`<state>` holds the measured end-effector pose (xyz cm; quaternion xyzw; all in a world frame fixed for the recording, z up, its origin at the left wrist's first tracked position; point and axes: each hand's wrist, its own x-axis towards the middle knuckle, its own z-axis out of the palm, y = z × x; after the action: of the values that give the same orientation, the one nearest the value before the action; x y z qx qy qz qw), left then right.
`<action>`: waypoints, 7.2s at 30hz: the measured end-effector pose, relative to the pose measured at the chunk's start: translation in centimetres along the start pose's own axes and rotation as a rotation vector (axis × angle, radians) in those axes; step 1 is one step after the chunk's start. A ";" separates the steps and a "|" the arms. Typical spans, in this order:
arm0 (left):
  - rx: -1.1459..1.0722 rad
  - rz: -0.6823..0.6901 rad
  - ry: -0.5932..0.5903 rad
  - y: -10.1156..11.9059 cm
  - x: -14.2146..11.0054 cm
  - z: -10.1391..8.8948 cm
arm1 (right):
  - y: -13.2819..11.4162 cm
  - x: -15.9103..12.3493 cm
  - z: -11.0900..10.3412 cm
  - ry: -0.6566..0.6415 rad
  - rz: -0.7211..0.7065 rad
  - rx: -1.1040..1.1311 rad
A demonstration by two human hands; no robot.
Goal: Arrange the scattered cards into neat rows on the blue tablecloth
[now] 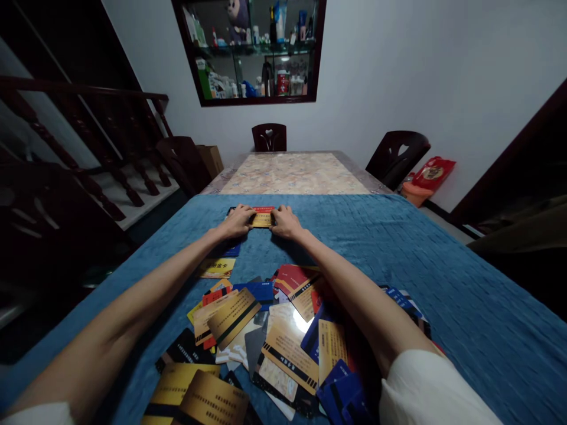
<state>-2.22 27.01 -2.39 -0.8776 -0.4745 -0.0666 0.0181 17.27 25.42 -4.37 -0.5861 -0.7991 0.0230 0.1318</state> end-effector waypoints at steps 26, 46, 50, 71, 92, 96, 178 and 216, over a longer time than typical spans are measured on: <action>-0.025 -0.012 -0.067 -1.2 1.3 0.6 | 0.0 0.2 0.2 -0.036 -0.039 -0.008; -0.019 0.006 0.003 -0.4 0.3 0.4 | -0.4 -0.5 -0.1 0.001 0.011 0.022; -0.030 0.044 0.042 0.4 -1.1 0.2 | -0.3 -1.6 -0.5 0.008 0.011 0.014; -0.214 0.295 0.043 10.1 -9.9 -2.0 | -0.5 -14.0 -5.6 -0.029 -0.089 -0.018; -0.215 0.378 -0.162 13.1 -11.2 -1.7 | -0.8 -17.2 -7.8 -0.313 -0.071 -0.116; -0.190 0.375 -0.161 12.9 -11.2 -1.9 | -0.9 -17.1 -7.3 -0.282 -0.084 -0.099; -0.308 0.450 -0.162 11.2 -11.1 -4.2 | -0.4 -17.3 -7.8 -0.231 -0.191 0.133; -0.495 0.290 -0.062 9.9 -10.5 -3.1 | 1.5 -16.6 -6.5 -0.076 -0.092 0.312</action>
<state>0.05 12.55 -0.45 -0.9156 -0.3138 -0.1503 -0.2015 24.82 9.46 -1.44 -0.5202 -0.8161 0.1629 0.1921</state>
